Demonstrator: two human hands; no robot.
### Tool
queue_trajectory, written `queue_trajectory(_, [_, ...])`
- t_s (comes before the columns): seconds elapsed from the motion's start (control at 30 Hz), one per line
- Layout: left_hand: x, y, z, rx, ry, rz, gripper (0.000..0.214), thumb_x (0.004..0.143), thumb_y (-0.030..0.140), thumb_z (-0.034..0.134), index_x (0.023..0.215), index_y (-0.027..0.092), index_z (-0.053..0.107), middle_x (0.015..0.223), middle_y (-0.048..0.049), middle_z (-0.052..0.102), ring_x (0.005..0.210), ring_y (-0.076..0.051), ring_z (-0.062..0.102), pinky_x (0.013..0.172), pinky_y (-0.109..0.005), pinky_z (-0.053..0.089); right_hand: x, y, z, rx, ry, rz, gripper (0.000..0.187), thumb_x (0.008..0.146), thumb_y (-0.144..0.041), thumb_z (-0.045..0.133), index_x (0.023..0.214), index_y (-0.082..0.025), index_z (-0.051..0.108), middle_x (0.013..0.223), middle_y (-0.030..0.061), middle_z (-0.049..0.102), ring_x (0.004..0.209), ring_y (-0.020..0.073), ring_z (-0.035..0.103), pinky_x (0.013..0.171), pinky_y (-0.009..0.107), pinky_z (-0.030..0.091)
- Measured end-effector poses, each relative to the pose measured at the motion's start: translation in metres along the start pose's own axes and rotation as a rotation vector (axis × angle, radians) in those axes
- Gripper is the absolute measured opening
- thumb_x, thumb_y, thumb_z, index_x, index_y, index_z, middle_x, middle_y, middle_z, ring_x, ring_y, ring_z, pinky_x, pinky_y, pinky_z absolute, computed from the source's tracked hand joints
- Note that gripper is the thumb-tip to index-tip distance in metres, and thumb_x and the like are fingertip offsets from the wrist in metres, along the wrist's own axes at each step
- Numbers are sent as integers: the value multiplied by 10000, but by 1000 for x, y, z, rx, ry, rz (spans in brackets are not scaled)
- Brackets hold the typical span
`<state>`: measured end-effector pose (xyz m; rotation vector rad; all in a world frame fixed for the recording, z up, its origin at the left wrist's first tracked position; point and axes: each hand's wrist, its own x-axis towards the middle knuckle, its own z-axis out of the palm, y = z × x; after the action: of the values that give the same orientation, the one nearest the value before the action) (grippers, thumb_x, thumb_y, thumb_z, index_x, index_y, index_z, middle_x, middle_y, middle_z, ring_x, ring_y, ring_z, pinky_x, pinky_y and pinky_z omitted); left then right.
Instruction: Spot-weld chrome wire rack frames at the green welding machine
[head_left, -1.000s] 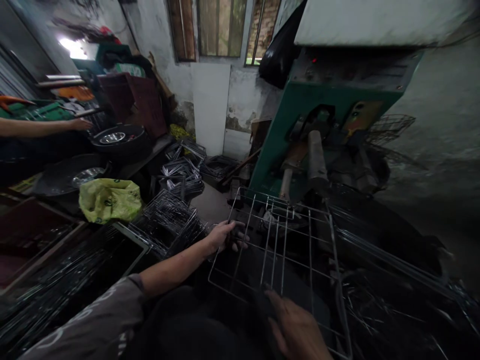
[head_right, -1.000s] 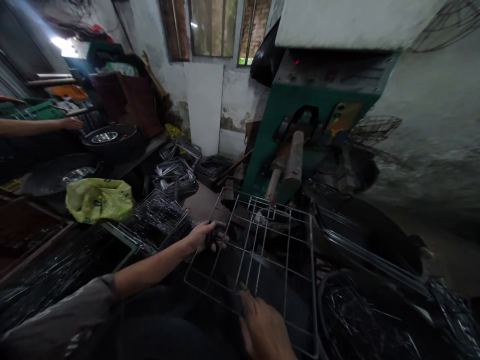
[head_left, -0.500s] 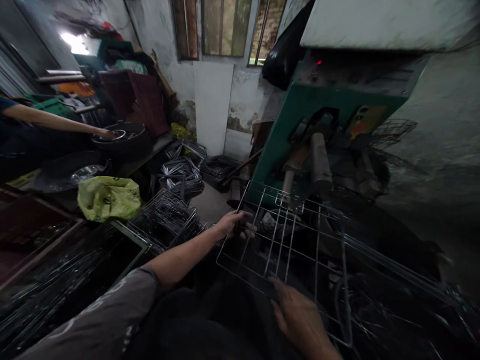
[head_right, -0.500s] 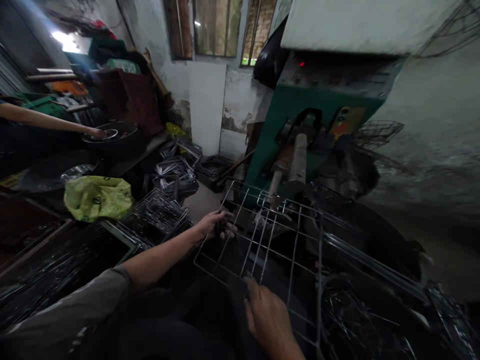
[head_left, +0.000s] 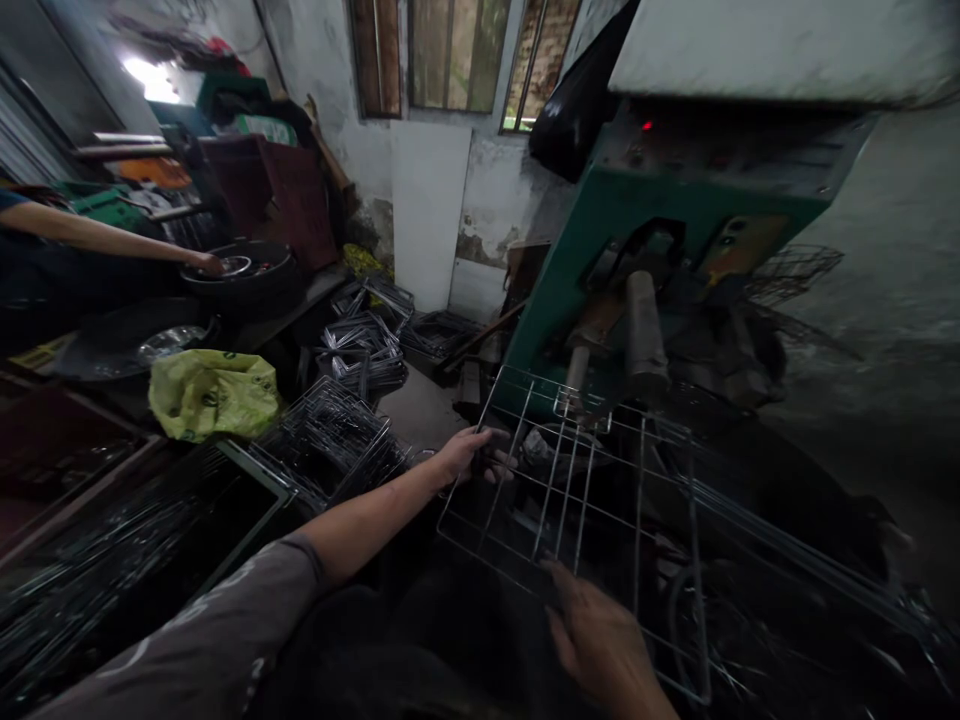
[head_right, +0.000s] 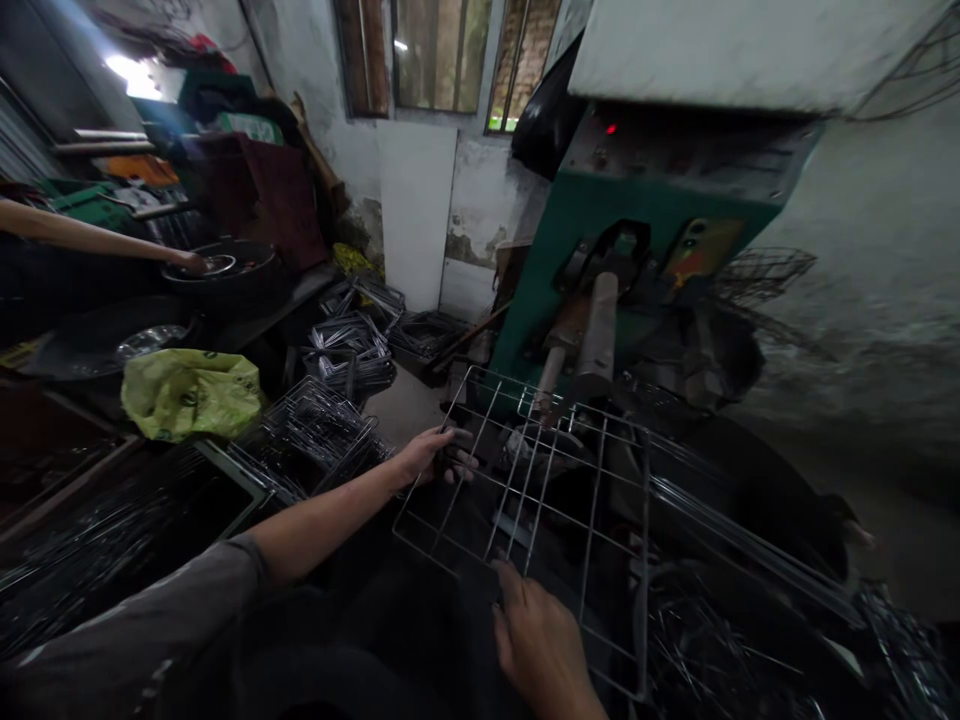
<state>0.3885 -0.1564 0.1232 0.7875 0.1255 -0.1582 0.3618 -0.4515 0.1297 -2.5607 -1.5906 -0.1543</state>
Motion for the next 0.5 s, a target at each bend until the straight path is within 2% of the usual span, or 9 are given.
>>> queue_trajectory(0.17, [-1,1,3,6,25,-10,334,924,337,437,1155,97,462,823,-178,698,650,-269,705,446,-240,471,1,-5,1,-3,121,35,400,793,-138,396,1178,-155,503,913,89,689,722,175,661,616,254,532])
queue_trajectory(0.37, [0,0,3,-2,3,-3,334,905,361,467,1109,97,489,802,-172,697,637,-270,702,432,-239,470,7,-6,-12,11,181,-46,395,782,-143,413,1171,-161,475,891,71,694,711,158,669,608,218,538])
queue_trajectory(0.5, [-1,-1,3,-4,2,5,373,893,392,494,1122,98,485,807,-174,699,646,-270,702,439,-240,472,6,-8,-11,14,206,-26,392,787,-150,390,1172,-164,462,818,57,688,631,153,652,563,224,529])
